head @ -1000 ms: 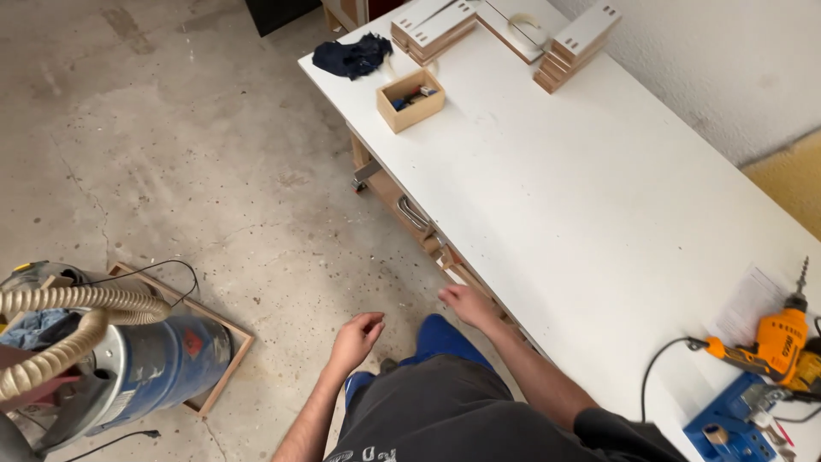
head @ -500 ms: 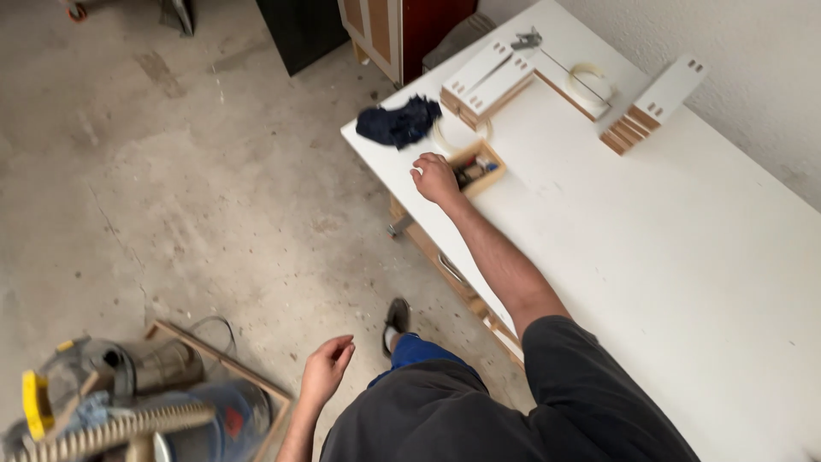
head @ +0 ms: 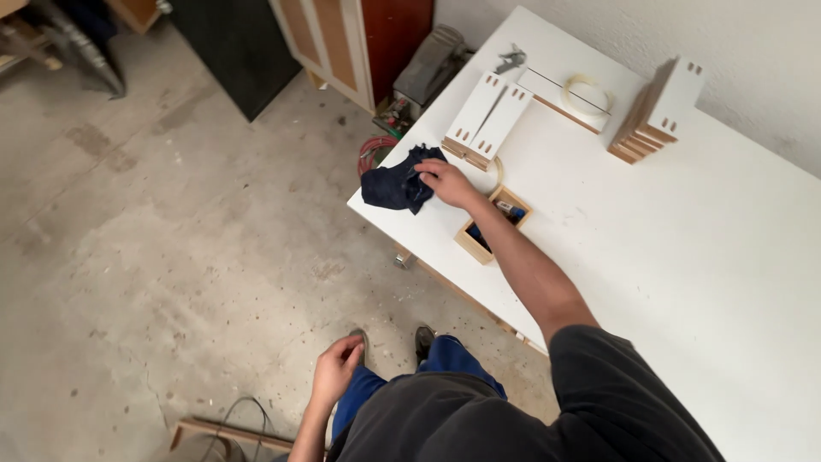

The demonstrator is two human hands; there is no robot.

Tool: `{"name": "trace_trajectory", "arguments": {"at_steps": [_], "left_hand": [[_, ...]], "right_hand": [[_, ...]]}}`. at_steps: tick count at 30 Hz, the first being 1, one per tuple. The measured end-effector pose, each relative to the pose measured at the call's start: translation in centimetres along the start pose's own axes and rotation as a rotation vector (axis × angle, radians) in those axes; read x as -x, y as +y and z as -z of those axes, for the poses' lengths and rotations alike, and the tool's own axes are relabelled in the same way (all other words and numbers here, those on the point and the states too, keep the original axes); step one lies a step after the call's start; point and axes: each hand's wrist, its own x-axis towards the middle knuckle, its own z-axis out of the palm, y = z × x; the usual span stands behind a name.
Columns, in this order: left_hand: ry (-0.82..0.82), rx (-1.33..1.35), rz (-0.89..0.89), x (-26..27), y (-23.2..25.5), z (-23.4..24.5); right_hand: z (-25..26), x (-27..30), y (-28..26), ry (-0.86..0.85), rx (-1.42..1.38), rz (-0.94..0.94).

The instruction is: Prepare the workshop by cleaning the workbench, retrieving an iron from storage, and reviewing project plans.

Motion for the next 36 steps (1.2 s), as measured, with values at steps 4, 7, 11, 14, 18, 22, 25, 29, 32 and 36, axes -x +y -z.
{"name": "trace_trajectory", "arguments": {"at_steps": [4,7,11,14,18,22,25,29,32,36], "left_hand": [[-0.071,-0.035,-0.187,-7.6,2.8,2.6],[-0.125,0.0,-0.398,-11.5,7.9,4.9],[-0.221,0.019,-0.812,-13.0,15.2,4.0],[-0.53,0.177,-0.921,-12.2,15.4,-0.3],[-0.883,0.484,-0.557,-9.1,15.1,-5.3],[-1.219,0.411,-0.331,-7.3,14.9,-8.0],[-1.337,0.513,-0.033,-6.6,12.1,-12.5],[-1.362,0.537,0.233,-6.8,12.5,-15.1],[-1.271,0.545,0.295,-5.9,14.0,-16.3],[-1.107,0.57,0.383,-2.4,17.3,-18.1]], "right_hand": [[4.3,8.9,-11.5,0.246,-0.664,0.148],[3.3,13.8,-14.7,0.29,-1.083,0.144],[0.2,19.9,-16.1,0.431,-1.271,0.139],[-1.8,24.4,-19.2,0.649,-1.216,0.134],[-3.5,30.1,-20.3,0.997,-0.964,-0.014],[-4.6,35.6,-18.2,1.266,-0.94,-0.112],[-6.1,40.3,-16.1,1.373,-0.911,-0.157],[-5.1,44.9,-14.6,1.418,-0.808,-0.101],[-4.5,48.1,-13.3,1.392,-0.733,-0.151],[-5.1,50.2,-12.9,1.409,-0.364,-0.442]]}}
